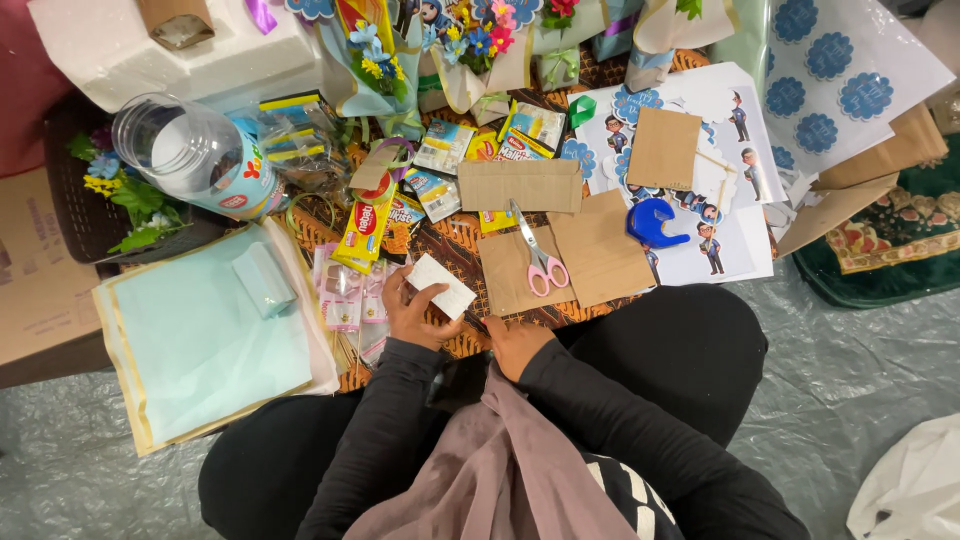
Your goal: The person sits on the floor and uses a pink pen to write on a small white rectangular card. They hold the card with their left hand and write with their right hand, occasionally adjusting the card's position.
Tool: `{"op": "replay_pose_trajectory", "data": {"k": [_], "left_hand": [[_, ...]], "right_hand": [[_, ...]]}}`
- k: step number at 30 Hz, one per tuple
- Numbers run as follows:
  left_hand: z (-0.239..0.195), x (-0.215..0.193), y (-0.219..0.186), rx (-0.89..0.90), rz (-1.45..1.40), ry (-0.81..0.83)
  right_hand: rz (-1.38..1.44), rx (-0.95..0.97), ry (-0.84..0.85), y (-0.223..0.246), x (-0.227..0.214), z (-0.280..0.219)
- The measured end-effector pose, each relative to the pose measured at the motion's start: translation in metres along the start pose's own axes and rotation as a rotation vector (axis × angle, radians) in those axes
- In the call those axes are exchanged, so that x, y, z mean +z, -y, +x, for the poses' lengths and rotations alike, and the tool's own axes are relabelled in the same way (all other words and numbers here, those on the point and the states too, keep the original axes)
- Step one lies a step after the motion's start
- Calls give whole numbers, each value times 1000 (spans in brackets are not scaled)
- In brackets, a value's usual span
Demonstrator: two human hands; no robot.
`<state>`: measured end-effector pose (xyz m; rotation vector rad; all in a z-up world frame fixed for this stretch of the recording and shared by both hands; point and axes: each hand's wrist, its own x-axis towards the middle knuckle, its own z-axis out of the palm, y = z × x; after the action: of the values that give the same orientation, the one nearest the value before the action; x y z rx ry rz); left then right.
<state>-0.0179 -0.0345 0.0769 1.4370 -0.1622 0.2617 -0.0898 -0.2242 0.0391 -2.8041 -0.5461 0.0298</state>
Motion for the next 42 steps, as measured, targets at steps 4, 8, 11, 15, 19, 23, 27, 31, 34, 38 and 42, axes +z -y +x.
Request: {"op": "replay_pose_trajectory", "data": {"k": [4, 8, 11, 15, 19, 23, 27, 31, 34, 38, 42], "left_hand": [[2, 10, -10, -2, 6, -67], [6, 2, -13, -50, -47, -28], [3, -4, -10, -90, -80, -14], [2, -14, 7, -60, -45, 20], [2, -8, -16, -91, -103, 5], [2, -31, 39, 49, 301, 66], [-1, -52, 89, 3, 223, 75], [-3, -54, 86, -124, 126, 233], [-19, -51, 83, -327, 21, 175], [-16, -44, 38, -121, 386, 214], [-12, -34, 22, 247, 461, 214]], "right_hand": [[21, -22, 22, -8, 10, 0], [20, -7, 27, -10, 16, 2], [29, 21, 77, -10, 14, -5], [16, 81, 126, -13, 10, -19], [-45, 160, 100, -19, 7, -44], [199, 262, 227, -27, -53, -55], [565, 351, -101, -7, -117, -42], [833, 393, -251, -8, -78, -6], [1024, 342, -211, 5, -65, 26], [963, 438, -103, 13, -43, 45], [900, 526, -35, 18, -47, 49]]}}
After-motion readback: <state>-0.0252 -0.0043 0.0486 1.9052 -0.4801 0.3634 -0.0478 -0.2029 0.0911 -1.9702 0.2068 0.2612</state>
